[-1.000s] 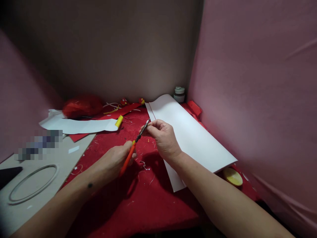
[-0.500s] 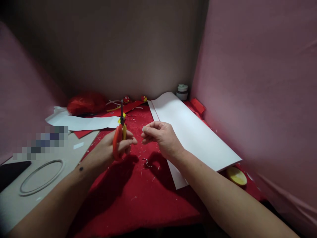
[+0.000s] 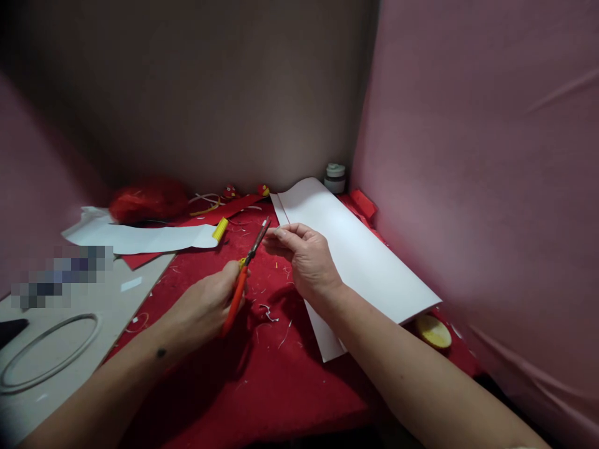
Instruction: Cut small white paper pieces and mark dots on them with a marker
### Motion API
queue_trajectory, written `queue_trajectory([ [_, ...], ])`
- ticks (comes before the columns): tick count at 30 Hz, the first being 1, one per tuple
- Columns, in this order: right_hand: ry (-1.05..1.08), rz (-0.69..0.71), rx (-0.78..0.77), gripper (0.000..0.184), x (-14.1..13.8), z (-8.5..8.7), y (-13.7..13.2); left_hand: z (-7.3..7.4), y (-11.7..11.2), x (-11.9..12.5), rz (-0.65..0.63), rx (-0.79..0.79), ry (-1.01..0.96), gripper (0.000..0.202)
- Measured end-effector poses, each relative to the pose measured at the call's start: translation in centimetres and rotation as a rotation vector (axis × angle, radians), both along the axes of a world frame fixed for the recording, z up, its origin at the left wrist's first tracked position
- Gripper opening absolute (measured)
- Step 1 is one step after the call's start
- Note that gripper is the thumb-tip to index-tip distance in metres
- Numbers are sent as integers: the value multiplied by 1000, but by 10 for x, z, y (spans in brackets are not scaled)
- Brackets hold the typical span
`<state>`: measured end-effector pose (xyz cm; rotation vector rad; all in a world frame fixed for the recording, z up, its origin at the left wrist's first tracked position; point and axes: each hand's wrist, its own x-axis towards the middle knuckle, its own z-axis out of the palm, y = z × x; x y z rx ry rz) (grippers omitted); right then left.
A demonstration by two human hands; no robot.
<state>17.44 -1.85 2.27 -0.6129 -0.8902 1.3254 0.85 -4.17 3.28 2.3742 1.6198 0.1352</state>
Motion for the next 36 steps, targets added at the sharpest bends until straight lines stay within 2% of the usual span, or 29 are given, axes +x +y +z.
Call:
queue_trajectory([
  [11,150,7,-55,6,-10,-3,-5,-9,-3,6,-17,84,77,2],
  [20,195,-2,-137,9,-18,-4,-8,-13,-4,8,-13,73,67,4],
  [36,199,-12,-151,10,-20,-6,-10,-15,-3,9,5,73,71,3],
])
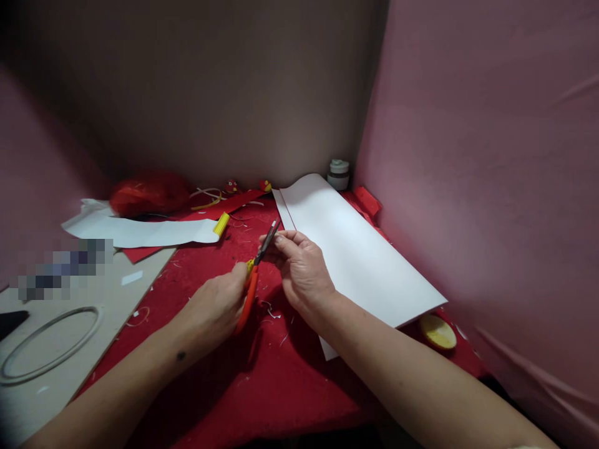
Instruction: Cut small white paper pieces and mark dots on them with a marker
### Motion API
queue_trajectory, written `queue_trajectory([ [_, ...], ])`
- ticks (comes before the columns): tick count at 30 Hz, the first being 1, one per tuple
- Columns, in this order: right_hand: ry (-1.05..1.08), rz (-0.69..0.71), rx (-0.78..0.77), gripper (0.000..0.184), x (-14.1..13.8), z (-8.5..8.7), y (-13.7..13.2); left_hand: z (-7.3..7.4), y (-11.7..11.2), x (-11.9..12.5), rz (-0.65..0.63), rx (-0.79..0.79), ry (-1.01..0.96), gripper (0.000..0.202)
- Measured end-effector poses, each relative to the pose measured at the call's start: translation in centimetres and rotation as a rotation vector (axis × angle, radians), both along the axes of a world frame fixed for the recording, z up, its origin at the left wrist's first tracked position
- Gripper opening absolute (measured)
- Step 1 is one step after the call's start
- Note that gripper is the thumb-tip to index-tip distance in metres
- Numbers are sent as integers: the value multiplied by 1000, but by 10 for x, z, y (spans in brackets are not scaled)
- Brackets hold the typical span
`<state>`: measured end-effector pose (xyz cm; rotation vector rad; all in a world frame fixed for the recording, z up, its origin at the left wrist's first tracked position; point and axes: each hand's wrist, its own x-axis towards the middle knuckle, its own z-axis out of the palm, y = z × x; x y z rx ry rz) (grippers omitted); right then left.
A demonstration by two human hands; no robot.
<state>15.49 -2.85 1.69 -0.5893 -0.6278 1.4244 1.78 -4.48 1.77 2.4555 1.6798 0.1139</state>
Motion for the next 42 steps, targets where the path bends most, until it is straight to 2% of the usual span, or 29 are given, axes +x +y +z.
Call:
queue_trajectory([
  [42,-19,19,17,10,0,-6,4,4,-1,0,-45,-34,41,9],
])
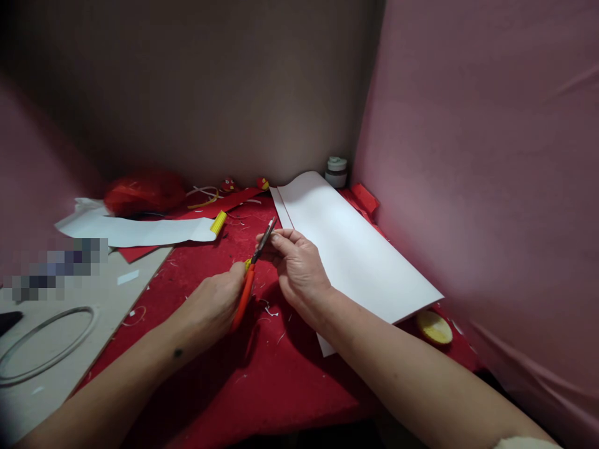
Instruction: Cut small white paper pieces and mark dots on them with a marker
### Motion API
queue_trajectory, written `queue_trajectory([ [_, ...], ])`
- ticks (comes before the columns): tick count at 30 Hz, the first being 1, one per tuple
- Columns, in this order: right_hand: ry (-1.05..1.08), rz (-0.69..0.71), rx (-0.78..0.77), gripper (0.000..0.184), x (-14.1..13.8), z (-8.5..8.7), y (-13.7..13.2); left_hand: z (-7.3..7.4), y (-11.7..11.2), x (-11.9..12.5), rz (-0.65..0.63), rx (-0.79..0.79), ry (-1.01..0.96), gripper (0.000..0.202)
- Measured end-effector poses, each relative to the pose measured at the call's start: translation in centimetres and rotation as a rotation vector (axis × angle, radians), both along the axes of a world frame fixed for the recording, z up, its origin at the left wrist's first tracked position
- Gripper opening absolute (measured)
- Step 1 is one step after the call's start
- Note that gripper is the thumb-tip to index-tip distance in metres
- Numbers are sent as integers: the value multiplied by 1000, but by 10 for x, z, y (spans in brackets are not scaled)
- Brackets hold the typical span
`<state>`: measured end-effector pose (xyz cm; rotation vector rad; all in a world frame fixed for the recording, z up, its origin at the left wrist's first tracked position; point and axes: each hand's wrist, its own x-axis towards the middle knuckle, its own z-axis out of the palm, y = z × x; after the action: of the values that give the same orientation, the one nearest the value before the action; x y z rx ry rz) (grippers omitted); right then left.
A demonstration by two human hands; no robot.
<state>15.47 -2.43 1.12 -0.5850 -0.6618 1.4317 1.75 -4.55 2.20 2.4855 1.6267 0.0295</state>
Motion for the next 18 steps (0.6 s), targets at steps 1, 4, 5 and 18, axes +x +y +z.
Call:
queue_trajectory([
  [1,1,0,3,10,0,0,0,0,0,0,-2,2,-3,9],
  [4,-15,-8,6,9,1,-1,1,-2,1,-1,1,16,-35,9],
  [5,-19,-9,5,9,1,-1,1,-4,1,-2,-1,13,-72,8],
  [18,-78,-5,-34,9,-2,0,-5,15,5,-6,226,-146,-1069,17],
])
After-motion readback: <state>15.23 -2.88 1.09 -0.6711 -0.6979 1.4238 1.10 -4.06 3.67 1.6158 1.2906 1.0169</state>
